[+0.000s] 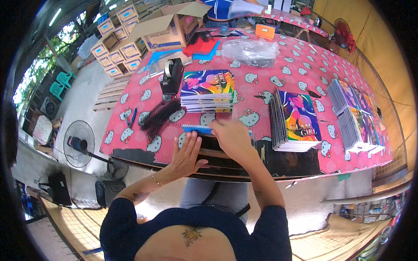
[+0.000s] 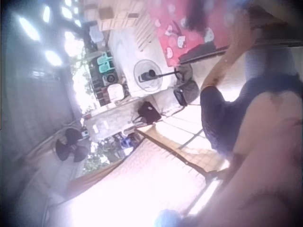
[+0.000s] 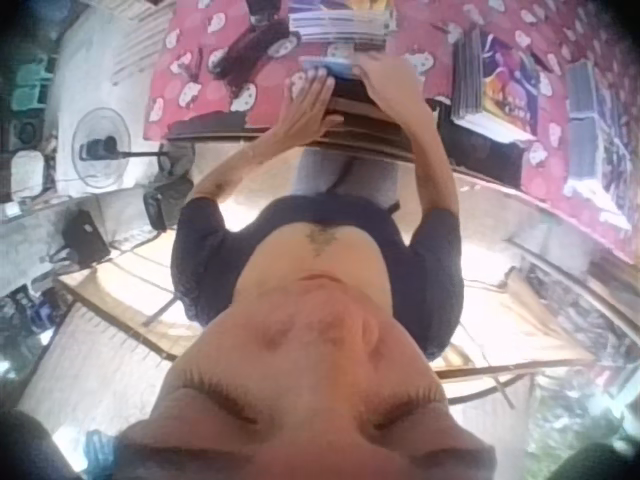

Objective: The person aligns a notebook cover with a stack of paper and manually threads a blue plastic spiral through the pre-punched holes, handling one book at a time on a table.

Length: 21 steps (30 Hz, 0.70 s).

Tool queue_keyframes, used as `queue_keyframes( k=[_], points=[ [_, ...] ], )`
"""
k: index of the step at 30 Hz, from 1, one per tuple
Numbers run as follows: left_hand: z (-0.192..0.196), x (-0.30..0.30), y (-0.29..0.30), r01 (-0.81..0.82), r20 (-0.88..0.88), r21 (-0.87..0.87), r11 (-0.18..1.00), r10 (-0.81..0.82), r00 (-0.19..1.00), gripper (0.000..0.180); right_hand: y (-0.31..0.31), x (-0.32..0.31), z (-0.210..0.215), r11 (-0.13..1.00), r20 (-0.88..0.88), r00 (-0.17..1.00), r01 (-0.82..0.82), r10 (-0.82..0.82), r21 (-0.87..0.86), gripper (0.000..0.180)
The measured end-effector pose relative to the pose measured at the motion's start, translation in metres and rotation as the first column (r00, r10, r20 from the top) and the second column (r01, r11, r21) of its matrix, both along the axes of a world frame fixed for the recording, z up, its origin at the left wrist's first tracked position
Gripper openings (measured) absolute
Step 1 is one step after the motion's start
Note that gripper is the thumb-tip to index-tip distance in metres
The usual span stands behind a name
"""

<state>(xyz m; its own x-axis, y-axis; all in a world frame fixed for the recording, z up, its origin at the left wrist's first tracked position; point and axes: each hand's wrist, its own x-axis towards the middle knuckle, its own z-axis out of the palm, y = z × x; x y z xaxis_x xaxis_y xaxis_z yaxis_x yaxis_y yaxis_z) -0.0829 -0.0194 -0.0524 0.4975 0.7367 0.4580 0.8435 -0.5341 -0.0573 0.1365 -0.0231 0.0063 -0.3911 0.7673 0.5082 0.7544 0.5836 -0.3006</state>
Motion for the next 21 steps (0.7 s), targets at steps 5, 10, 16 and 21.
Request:
queue_keyframes(
  k=[5,10,16,21],
  points=[
    [0.017,-0.007,0.002,0.060,-0.142,-0.057,0.997,-0.067,0.988,0.084,0.005,0.004,0.004,0.993,-0.001,1.000,0.006,-0.006,-0.117,0.024],
    [0.046,0.003,0.031,0.003,-0.103,0.179,0.984,0.016,0.995,0.084,0.010,0.007,-0.002,0.994,-0.058,0.998,-0.020,0.014,-0.106,0.024],
    [-0.004,-0.004,0.001,0.291,-0.114,0.078,0.953,-0.282,0.953,0.078,0.011,0.006,-0.007,0.997,-0.129,0.991,-0.053,0.045,-0.062,0.022],
    [-0.002,0.004,-0.003,0.331,-0.137,-0.084,0.940,-0.340,0.930,0.078,0.005,0.005,0.002,0.994,-0.090,0.996,0.015,-0.025,-0.112,0.036]
  ],
)
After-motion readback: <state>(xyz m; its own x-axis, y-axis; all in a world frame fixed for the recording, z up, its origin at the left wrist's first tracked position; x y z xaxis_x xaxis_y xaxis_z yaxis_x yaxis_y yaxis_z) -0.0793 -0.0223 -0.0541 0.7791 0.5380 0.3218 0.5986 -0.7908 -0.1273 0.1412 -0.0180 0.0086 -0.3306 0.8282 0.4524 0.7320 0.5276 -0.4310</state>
